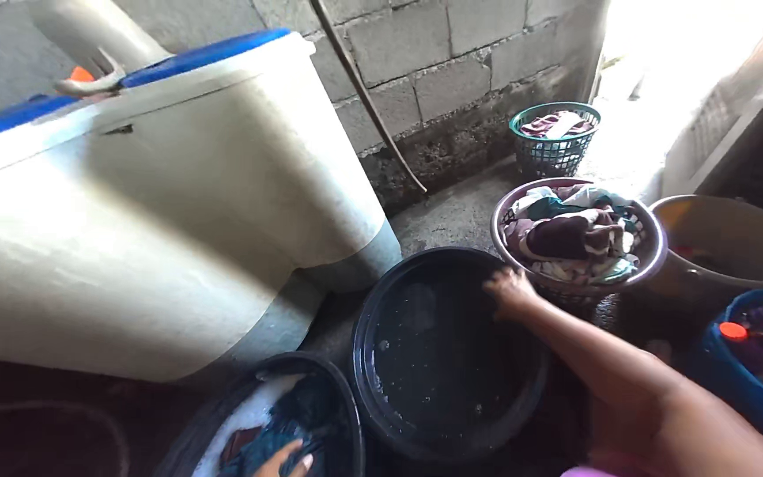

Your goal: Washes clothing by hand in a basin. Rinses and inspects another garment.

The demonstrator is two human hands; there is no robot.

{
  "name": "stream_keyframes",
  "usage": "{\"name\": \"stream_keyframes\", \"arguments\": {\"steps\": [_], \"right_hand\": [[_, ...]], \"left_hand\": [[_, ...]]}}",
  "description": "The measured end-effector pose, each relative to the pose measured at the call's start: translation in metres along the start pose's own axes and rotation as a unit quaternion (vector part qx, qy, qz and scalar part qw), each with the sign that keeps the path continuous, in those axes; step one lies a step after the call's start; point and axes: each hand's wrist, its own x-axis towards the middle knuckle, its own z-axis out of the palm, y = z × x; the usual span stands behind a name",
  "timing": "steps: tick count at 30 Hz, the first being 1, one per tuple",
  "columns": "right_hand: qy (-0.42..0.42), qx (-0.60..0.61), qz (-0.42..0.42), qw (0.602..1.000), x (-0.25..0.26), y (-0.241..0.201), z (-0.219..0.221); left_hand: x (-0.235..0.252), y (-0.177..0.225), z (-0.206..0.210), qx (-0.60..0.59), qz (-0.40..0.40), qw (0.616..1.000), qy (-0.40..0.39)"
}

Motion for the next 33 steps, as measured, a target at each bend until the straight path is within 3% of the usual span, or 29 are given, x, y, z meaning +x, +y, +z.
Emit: {"name": "stream_keyframes", "arguments": {"steps": [2,4,7,10,13,16,24,27,30,31,33], "right_hand": [[0.156,0.011,0.09,0.984,0.006,0.032,-0.042],[0.218,0.031,0.198,0.955,0.008,0.071,-0.067],[0.203,0.076,0.322,0.922,0.006,0.132,-0.068],[0.155,0.097,0.35,0.919,0.001,0.165,-0.045],[0.154,0.096,0.328,0.927,0.001,0.17,-0.048],[0.162,0.111,0.309,0.931,0.002,0.148,-0.066],[0.29,0.146,0.242,0.914,-0.023,0.07,-0.099],[0.444,0.194,0.191,0.854,-0.031,0.059,-0.1],[0.647,0.223,0.057,0.727,-0.034,0.06,-0.099],[0.684,0.224,0.018,0.694,-0.038,0.054,-0.103],[0.697,0.224,-0.042,0.68,-0.053,0.031,-0.113]], "left_hand": [[-0.006,0.045,-0.027,0.003,0.073,0.995,0.066],[-0.016,0.098,-0.035,-0.02,0.151,0.981,0.123],[-0.017,0.159,-0.01,-0.091,0.277,0.945,0.149],[-0.001,0.195,0.028,-0.108,0.299,0.946,0.061],[0.022,0.203,0.06,-0.017,0.24,0.97,-0.042],[0.041,0.206,0.07,0.075,0.208,0.97,-0.103],[0.047,0.232,0.067,0.078,0.249,0.96,-0.098],[0.046,0.228,0.068,0.081,0.256,0.958,-0.099],[0.042,0.224,0.064,0.075,0.266,0.957,-0.091],[0.041,0.223,0.064,0.073,0.267,0.957,-0.087],[0.038,0.22,0.061,0.068,0.25,0.962,-0.087]]}}
